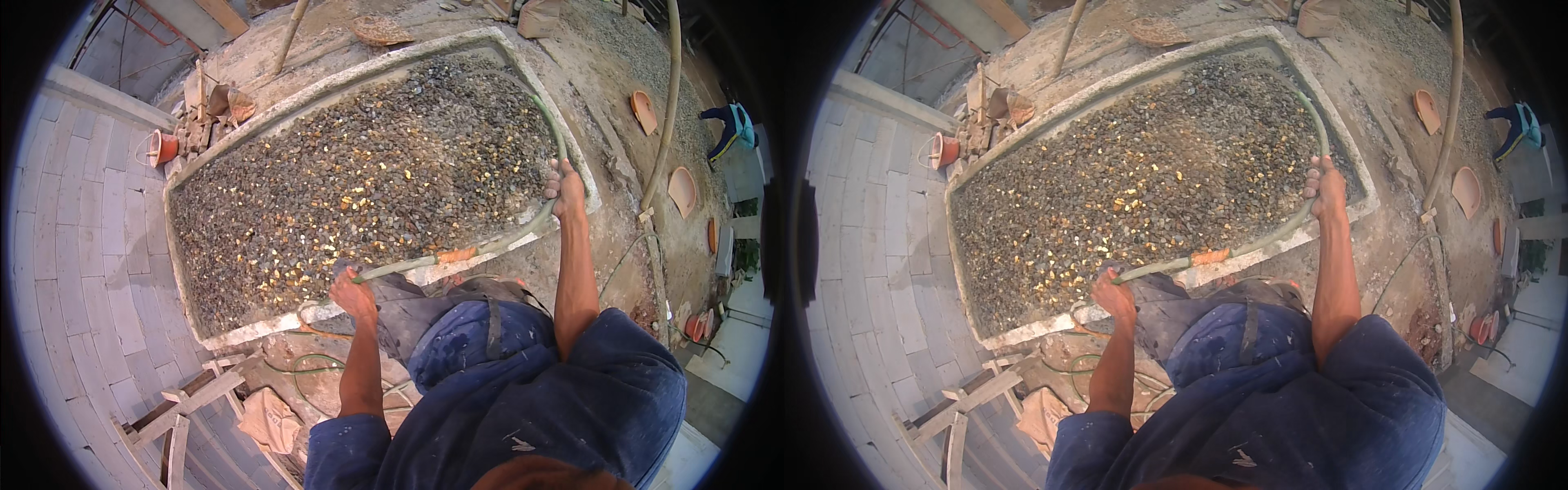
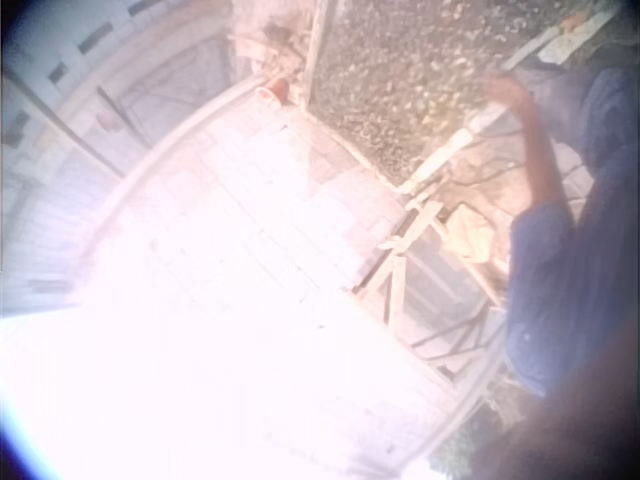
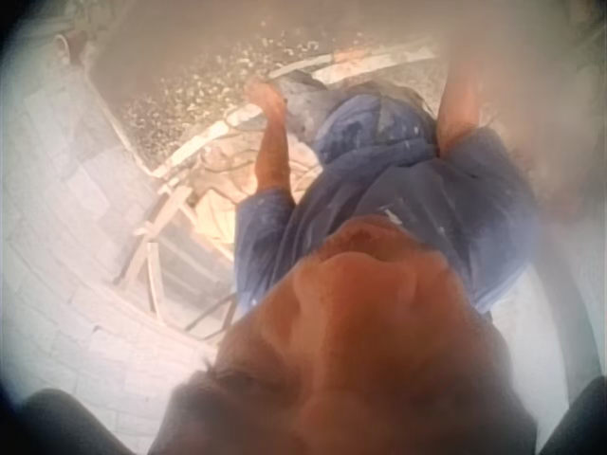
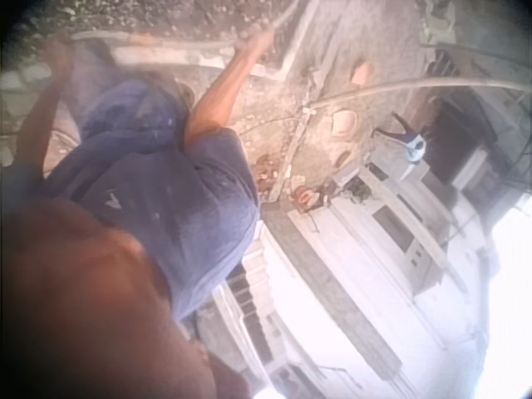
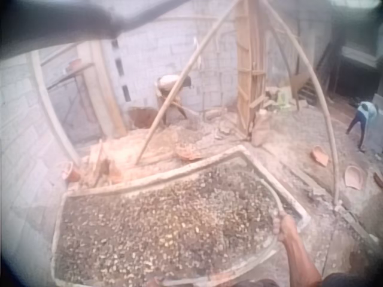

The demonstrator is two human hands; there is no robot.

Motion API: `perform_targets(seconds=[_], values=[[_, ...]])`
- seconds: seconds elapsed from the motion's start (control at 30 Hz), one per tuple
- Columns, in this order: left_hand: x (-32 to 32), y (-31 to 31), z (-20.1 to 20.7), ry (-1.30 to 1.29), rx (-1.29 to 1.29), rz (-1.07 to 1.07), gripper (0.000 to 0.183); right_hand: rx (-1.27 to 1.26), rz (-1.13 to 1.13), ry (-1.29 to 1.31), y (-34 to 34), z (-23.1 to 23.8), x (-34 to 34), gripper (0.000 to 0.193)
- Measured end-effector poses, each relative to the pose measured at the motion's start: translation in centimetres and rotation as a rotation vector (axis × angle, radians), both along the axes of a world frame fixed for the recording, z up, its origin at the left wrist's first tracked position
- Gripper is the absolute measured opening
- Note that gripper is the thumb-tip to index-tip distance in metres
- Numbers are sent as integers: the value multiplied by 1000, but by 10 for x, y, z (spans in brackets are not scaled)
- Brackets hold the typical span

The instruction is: The person uses a hose to spray water over a rectangular gravel bed inside a room under construction. The person moves the hose back and forth to wet the gravel surface evenly.

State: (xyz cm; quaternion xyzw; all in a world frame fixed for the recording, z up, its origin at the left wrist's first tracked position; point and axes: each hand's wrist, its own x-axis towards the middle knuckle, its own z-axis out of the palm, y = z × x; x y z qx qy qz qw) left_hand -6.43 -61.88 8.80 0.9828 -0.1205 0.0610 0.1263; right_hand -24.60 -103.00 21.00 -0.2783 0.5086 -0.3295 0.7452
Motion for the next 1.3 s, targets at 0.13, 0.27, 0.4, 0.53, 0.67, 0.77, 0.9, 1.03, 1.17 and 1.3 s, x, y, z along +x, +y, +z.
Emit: perform_targets(seconds=[0.13, 0.27, 0.4, 0.53, 0.67, 0.77, 0.9, 1.03, 1.17, 1.3], values=[[1, -1, -3, 18, -13, 6, 32, -38, -6, -55, 1, -5, 1, 24], [1, -4, -4, 11, -33, 11, 29, -89, -42, -101, 3, -8, 4, 21], [2, -7, -2, 6, -54, 13, 27, -97, -60, -156, 1, -9, 8, 14], [2, -11, 0, -24, -70, 7, 27, -86, -82, -217, -2, -10, 8, 12], [4, -13, -4, -12, -56, 11, 28, -77, -107, -257, -1, -7, 12, 11], [7, -12, -10, -5, -34, 14, 29, -83, -106, -273, -3, -11, 13, 12], [6, -11, -7, 12, -36, 24, 29, -82, -118, -252, -3, -13, 15, 11], [5, -11, -5, -7, -101, 22, 31, -73, -113, -242, 3, -8, 19, 13], [3, -12, -2, -22, -85, 24, 32, -53, -94, -215, 2, -12, 21, 20], [2, -12, -6, -2, -84, 37, 34, -19, -67, -257, 1, -11, 24, 21]])
